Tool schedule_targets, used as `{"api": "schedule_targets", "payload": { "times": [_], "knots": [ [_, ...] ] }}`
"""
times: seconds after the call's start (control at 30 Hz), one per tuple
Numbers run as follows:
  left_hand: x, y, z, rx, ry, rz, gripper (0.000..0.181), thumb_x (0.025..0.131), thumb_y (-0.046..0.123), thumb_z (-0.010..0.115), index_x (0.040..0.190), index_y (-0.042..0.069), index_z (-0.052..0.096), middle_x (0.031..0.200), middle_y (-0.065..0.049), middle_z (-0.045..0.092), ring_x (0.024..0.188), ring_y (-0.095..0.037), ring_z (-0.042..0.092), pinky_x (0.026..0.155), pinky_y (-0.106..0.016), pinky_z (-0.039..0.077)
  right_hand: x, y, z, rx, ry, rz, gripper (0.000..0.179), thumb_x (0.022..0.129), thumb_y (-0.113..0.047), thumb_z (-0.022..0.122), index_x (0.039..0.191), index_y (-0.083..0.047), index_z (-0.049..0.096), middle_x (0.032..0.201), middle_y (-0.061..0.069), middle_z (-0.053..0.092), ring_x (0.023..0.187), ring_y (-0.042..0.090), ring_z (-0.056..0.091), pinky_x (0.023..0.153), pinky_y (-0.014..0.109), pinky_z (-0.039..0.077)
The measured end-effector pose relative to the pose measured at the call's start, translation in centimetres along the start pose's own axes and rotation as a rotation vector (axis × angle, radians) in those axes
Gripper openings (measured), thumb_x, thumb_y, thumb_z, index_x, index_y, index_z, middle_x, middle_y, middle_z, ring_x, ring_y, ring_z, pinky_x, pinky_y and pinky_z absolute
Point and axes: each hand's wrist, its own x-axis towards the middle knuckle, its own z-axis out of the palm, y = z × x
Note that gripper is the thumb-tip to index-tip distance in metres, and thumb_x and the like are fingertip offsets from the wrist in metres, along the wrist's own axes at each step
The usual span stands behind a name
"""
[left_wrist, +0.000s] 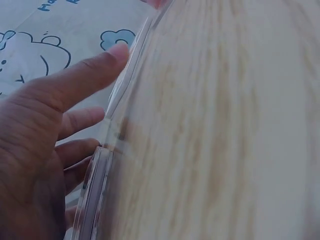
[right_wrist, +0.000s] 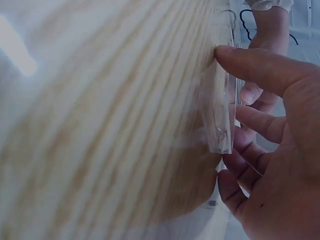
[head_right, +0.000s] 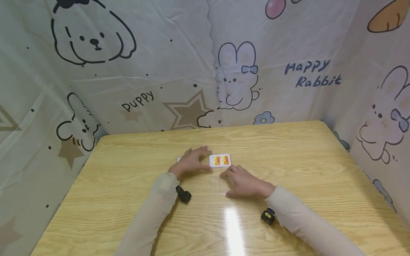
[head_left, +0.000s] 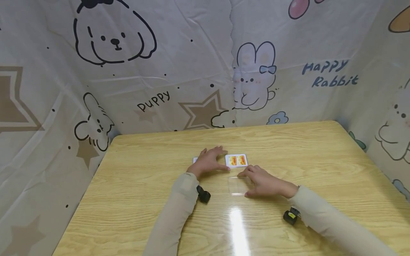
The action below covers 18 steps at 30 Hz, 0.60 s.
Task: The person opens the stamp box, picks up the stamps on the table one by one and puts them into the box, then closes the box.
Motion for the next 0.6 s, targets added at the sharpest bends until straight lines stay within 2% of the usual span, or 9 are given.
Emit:
{"api": "schedule_targets", "payload": {
  "times": [0.2, 0.3, 0.6],
  "knots": [
    [0.0, -0.2, 0.0, 0.024, 0.002, 0.005, 0.075, 0.078, 0.055, 0.073, 0.143, 0.024, 0.049, 0.16, -0.001, 0.026, 0.15, -0.018, 0.018, 0.122, -0.053, 0.005, 0.7, 0.3, -0.8, 0.037, 0.027, 0.013, 0.061, 0.077, -0.022, 0.078, 0.131, -0.006, 0.055, 0.118, 0.01, 0.052, 0.107, 0.023, 0.044, 0.089, 0.037, 0.043],
    [-0.1, -0.2, 0.0, 0.034, 0.003, 0.005, 0.073, 0.08, 0.053, 0.073, 0.143, 0.024, 0.049, 0.16, 0.0, 0.026, 0.15, -0.017, 0.018, 0.122, -0.052, 0.005, 1.5, 0.5, -1.5, 0.037, 0.057, 0.01, 0.063, 0.079, -0.021, 0.078, 0.134, -0.004, 0.053, 0.12, 0.012, 0.051, 0.107, 0.025, 0.043, 0.088, 0.038, 0.043],
    [-0.3, -0.1, -0.1, 0.029, -0.005, 0.011, 0.07, 0.082, 0.051, 0.072, 0.142, 0.025, 0.049, 0.16, 0.001, 0.025, 0.15, -0.016, 0.018, 0.122, -0.052, 0.004, 3.9, 1.6, -2.6, 0.035, 0.092, 0.038, 0.063, 0.083, -0.018, 0.075, 0.138, -0.001, 0.049, 0.131, 0.02, 0.049, 0.117, 0.035, 0.044, 0.097, 0.052, 0.043]
  ]
}}
